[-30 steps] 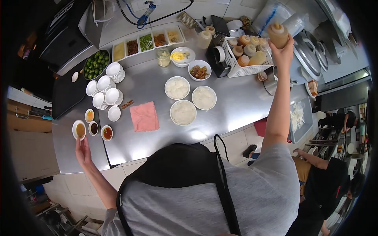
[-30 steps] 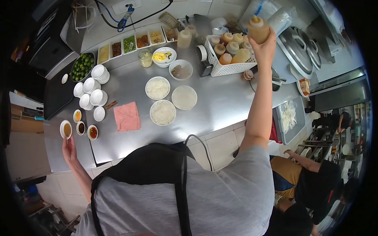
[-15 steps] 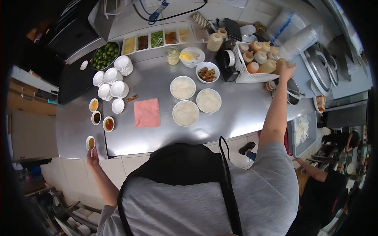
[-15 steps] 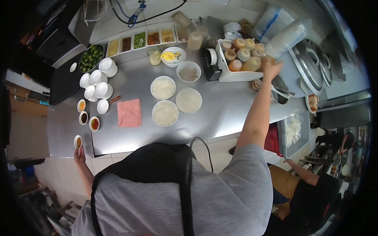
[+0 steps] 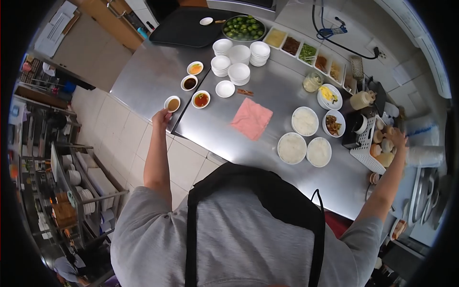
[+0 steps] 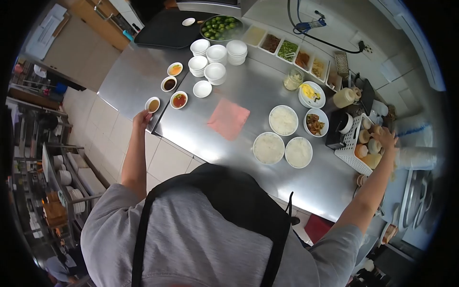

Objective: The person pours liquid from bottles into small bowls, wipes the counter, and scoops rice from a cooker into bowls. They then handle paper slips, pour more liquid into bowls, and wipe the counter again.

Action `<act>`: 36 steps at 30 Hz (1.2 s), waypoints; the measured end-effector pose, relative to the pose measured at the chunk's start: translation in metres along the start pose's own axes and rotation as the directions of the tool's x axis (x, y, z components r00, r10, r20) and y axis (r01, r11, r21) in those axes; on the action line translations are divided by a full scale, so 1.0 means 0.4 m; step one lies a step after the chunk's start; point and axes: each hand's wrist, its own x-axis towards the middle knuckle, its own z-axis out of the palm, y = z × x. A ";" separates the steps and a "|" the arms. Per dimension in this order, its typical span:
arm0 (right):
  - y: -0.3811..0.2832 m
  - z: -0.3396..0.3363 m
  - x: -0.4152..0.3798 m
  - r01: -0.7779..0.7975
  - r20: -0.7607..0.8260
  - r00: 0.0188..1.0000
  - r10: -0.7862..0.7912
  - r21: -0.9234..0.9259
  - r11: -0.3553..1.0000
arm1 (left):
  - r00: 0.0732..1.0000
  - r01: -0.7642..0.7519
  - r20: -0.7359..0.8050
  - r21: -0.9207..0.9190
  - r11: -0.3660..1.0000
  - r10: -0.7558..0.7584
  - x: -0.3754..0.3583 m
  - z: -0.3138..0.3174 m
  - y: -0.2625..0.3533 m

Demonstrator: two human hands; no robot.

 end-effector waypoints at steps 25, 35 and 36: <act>-0.279 -0.180 -0.502 0.687 -0.573 0.620 0.535 0.726 -0.019 | 0.779 -0.620 0.584 0.772 0.141 0.228 -0.209 0.598 -0.017; -0.517 -0.296 -0.679 0.796 -0.805 0.585 -0.100 0.546 0.260 | 0.624 -0.717 0.736 0.407 0.566 0.262 -0.553 0.647 0.000; -0.543 -0.305 -0.690 0.845 -0.846 0.511 -0.154 0.460 0.274 | 0.678 -0.502 0.724 0.330 0.799 0.128 -0.573 0.645 0.006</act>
